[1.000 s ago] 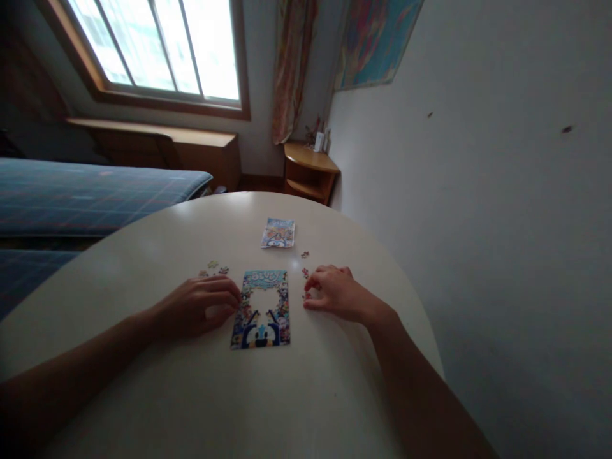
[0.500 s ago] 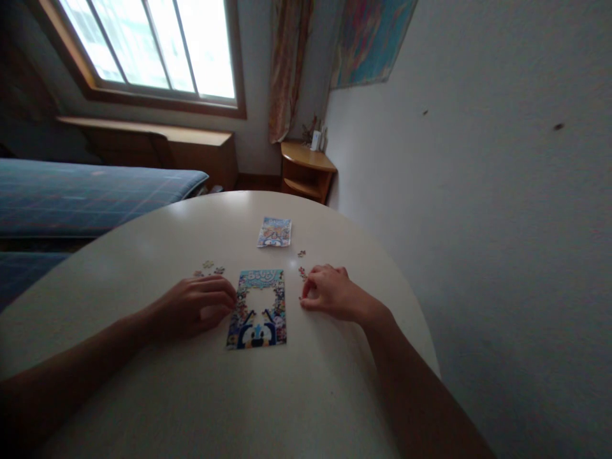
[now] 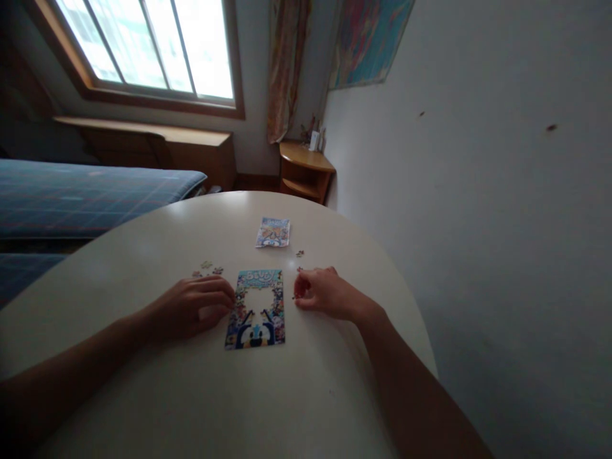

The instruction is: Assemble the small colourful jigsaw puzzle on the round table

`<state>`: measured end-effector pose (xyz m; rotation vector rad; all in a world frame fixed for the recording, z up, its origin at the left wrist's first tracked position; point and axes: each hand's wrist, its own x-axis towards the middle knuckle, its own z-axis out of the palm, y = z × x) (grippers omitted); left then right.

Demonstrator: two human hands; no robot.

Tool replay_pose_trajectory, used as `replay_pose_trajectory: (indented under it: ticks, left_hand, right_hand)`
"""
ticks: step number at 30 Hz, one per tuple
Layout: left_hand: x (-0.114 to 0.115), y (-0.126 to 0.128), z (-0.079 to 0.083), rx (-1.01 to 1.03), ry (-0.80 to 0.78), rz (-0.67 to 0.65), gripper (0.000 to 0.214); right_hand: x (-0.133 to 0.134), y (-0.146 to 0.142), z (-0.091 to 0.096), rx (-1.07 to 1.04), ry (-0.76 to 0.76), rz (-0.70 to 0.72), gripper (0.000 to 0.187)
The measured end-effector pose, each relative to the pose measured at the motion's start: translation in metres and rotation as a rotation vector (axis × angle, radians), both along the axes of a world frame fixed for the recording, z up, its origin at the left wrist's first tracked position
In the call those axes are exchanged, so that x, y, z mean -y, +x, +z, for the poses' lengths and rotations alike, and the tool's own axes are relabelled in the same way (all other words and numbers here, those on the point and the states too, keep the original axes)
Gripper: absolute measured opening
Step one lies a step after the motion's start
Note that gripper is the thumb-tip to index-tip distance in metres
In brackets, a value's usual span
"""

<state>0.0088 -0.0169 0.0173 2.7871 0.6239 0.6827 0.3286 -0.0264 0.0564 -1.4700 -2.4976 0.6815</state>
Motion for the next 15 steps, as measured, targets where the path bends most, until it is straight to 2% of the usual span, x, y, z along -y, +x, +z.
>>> replay_pose_trajectory:
  ticks: [4, 9, 15]
  left_hand:
    - [0.000, 0.000, -0.001, 0.003, -0.013, 0.006, 0.014]
    - [0.000, 0.001, 0.000, -0.013, 0.001, 0.000, 0.014]
    - [0.001, 0.003, 0.002, -0.010, 0.018, 0.014, 0.013]
  right_hand:
    - [-0.001, -0.005, -0.003, -0.158, -0.041, 0.015, 0.009]
    - [0.002, -0.024, -0.008, -0.368, -0.013, -0.002, 0.013]
    - [0.011, -0.052, -0.022, -0.375, 0.022, 0.004, 0.026]
